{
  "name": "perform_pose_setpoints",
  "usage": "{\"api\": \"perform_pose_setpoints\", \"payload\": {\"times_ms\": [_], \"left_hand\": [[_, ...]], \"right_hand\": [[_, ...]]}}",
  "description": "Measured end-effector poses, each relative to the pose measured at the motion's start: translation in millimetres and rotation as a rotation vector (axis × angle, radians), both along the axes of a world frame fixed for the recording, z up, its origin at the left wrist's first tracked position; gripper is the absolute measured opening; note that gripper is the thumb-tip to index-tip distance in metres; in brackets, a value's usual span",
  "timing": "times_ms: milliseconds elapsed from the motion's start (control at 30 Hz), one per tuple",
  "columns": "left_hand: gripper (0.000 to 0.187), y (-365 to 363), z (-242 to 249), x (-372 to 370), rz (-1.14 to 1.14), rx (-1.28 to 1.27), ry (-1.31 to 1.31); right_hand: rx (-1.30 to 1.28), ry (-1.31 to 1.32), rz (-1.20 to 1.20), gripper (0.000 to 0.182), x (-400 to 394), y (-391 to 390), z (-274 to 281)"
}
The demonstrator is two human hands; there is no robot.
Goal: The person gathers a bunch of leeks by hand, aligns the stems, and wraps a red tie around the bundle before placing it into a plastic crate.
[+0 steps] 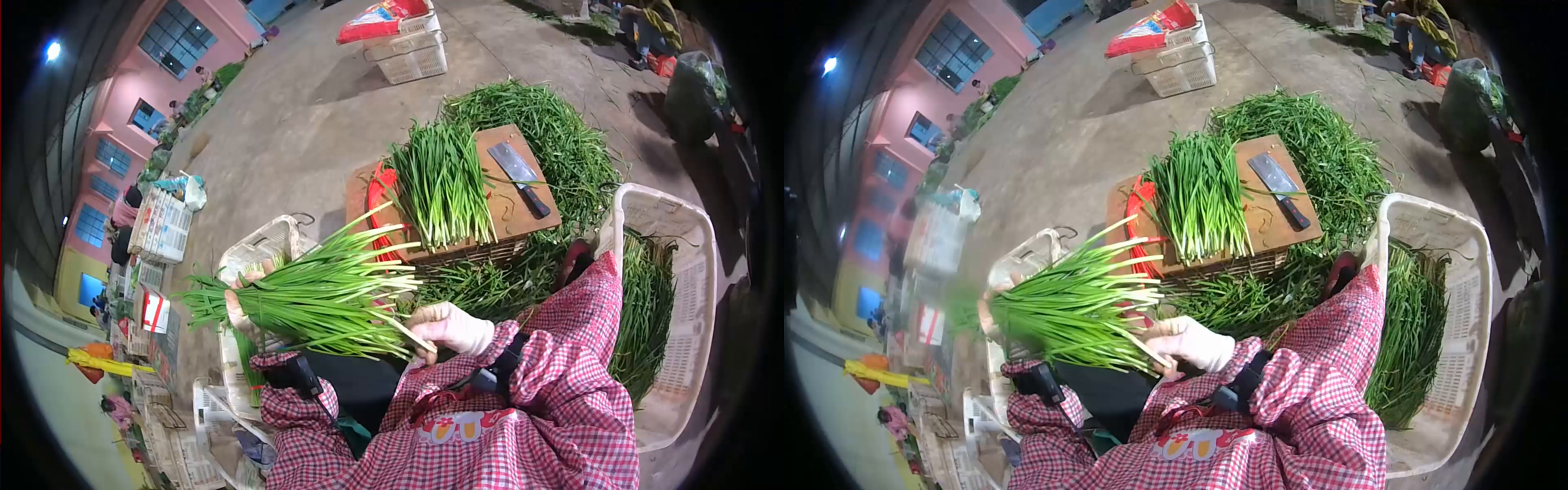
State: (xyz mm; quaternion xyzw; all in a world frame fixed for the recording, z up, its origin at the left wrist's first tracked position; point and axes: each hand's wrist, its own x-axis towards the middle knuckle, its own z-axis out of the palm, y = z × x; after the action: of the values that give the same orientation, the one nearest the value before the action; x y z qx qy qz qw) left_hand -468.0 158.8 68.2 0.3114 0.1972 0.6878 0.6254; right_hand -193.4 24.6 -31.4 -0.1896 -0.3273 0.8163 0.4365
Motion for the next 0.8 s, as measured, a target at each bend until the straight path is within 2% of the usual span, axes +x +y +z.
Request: {"api": "perform_pose_setpoints", "payload": {"times_ms": [33,100,133,167,200,233,267,300,333,367,400,433,500,533,567,633,667,700,767,800], "left_hand": [[0.044,4,-4,-5,0.002,-0.001,-0.001],[0.039,16,-17,-20,0.164,-0.002,-0.043],[0.03,28,-31,-48,0.004,0.07,-0.111],[0.03,34,-32,-61,0.006,0.069,-0.112],[0.029,38,-32,-73,-0.058,-0.071,-0.169],[0.028,38,-31,-80,-0.118,-0.211,-0.224],[0.028,22,-18,-57,-0.102,0.198,0.181],[0.028,19,-13,-55,-0.096,0.198,0.185],[0.028,18,-10,-54,-0.059,0.141,0.082],[0.028,18,-8,-56,-0.024,0.084,-0.021],[0.028,37,-11,-74,-0.095,0.088,-0.122],[0.028,44,-22,-91,-0.093,0.09,-0.119],[0.026,38,-18,-84,-0.095,0.164,-0.084],[0.024,22,3,-58,0.006,0.045,-0.112],[0.024,23,0,-60,0.006,0.049,-0.11],[0.023,28,-10,-66,0.185,0.131,0.05],[0.023,24,-4,-60,0.186,0.136,0.052],[0.028,17,5,-46,0.202,0.084,-0.01],[0.038,7,19,-24,0.23,-0.021,-0.138],[0.043,11,18,-35,0.094,0.03,-0.061]], "right_hand": [[-0.005,-0.093,-0.009,0.023,8,-8,1],[-0.022,-0.183,0.054,0.024,29,-18,-8],[0.036,-0.235,0.053,0.024,44,-22,-14],[0.095,-0.288,0.051,0.023,60,-26,-21],[-0.016,-0.333,0.053,0.02,74,-33,-27],[-0.007,-0.529,0.153,0.017,90,-33,-37],[0.062,-0.771,0.258,0.019,103,-33,-36],[0.473,-1.178,0.197,0.024,113,-35,-45],[0.525,-1.6,0.412,0.031,122,-37,-52],[0.548,-1.836,0.59,0.036,128,-36,-60],[0.529,-1.834,0.5,0.039,124,-36,-45],[0.511,-1.83,0.412,0.042,118,-34,-28],[0.592,-1.583,0.04,0.048,95,-26,-5],[0.651,-1.477,-0.129,0.05,78,-21,13],[0.651,-1.313,-0.281,0.051,62,-15,20],[0.737,-1.28,-0.367,0.056,27,0,43],[0.868,-1.161,-0.554,0.059,6,9,32],[0.96,-1.16,-0.599,0.06,-9,16,36],[1.044,-1.144,-0.746,0.045,-38,32,29],[1.032,-1.19,-0.611,0.038,-44,36,29]]}}
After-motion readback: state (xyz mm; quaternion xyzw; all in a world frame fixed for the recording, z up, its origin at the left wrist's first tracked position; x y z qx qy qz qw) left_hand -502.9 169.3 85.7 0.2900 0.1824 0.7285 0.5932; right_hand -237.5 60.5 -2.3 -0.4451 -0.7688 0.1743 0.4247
